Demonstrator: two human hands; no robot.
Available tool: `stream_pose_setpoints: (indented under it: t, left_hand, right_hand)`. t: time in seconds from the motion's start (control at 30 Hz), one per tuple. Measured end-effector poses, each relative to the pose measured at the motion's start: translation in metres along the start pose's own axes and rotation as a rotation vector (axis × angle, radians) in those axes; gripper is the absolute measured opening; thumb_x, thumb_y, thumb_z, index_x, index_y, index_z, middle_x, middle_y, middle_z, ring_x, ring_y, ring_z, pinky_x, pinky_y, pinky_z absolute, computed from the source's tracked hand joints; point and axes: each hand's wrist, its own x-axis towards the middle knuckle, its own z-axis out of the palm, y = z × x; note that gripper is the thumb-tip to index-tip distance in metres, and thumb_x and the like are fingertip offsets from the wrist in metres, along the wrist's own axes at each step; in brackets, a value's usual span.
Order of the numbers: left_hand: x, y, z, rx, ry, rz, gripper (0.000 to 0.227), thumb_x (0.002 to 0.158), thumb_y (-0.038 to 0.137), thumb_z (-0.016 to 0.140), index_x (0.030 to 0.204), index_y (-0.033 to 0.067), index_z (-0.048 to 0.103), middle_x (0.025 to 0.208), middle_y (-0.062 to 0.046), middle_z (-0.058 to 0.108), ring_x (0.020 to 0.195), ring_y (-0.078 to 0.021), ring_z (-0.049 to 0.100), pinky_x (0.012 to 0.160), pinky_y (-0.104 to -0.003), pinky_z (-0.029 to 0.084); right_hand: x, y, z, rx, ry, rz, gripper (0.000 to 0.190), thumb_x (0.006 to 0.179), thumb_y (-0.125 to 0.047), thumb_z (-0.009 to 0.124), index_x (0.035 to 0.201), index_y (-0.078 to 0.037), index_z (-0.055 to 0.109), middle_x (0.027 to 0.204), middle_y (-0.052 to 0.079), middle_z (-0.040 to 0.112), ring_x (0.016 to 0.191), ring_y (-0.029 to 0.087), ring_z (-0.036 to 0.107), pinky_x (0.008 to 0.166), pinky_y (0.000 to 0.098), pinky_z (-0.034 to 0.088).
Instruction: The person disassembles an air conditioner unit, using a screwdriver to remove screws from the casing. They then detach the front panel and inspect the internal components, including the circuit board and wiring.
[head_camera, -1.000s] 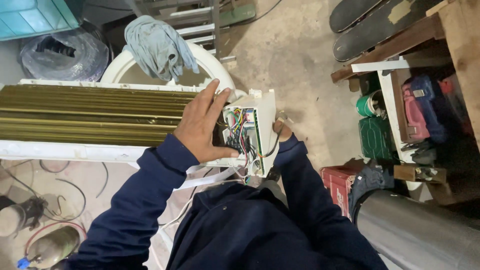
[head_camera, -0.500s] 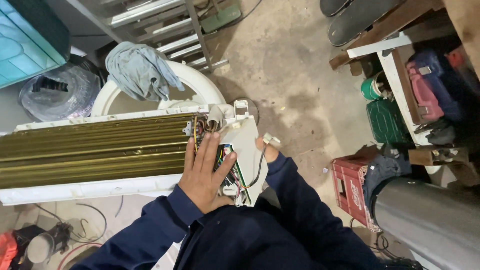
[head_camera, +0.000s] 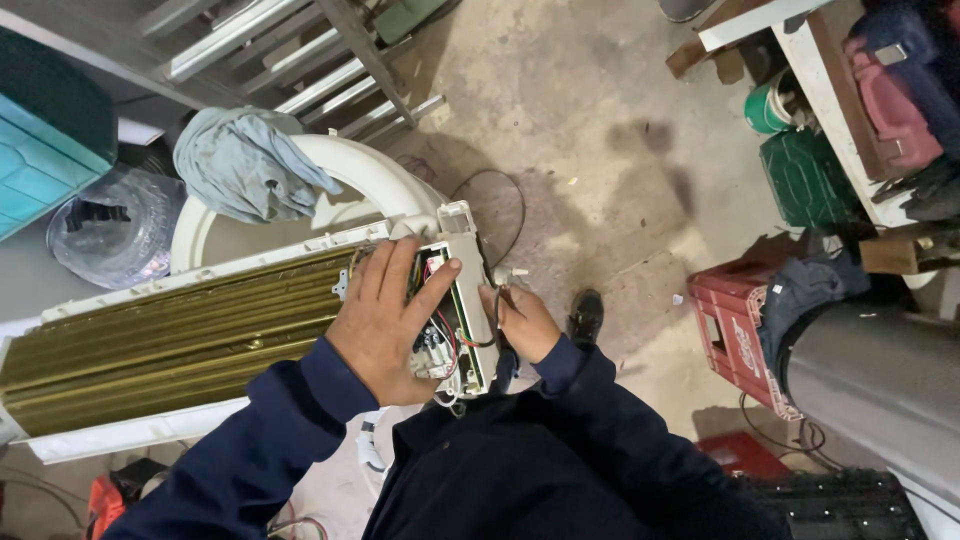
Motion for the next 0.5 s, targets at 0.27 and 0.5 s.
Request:
stream_pose_setpoints:
  t: [0.27, 0.5]
  left_hand:
    - [0.019, -0.017, -0.005, 0.033, -0.086, -0.042, 0.125, 0.043, 0.042, 0.092, 0.15, 0.0098, 0.036, 0.147, -0.036, 0.03, 0.135, -0.0585, 0.032, 0.108, -0.065, 0.03]
    - [0.029, -0.022, -0.004, 0.019, -0.153, -0.113, 0.128, 0.039, 0.04, 0.093, 0.15, 0.0094, 0.036, 0.148, -0.036, 0.029, 0.135, -0.06, 0.032, 0.111, -0.062, 0.031]
  right_hand:
    - [-0.019, -0.023, 0.005, -0.022, 0.066, 0.063, 0.028, 0.102, -0.029, 0.062, 0.105, -0.002, 0.07, 0.077, 0.004, 0.063, 0.071, 0.007, 0.054, 0.065, 0.0269, 0.048]
    - [-0.001, -0.037, -0.027, -0.223, 0.269, -0.026, 0.032, 0.094, -0.03, 0.069, 0.111, -0.002, 0.071, 0.082, 0.009, 0.071, 0.074, 0.011, 0.062, 0.069, 0.0291, 0.053]
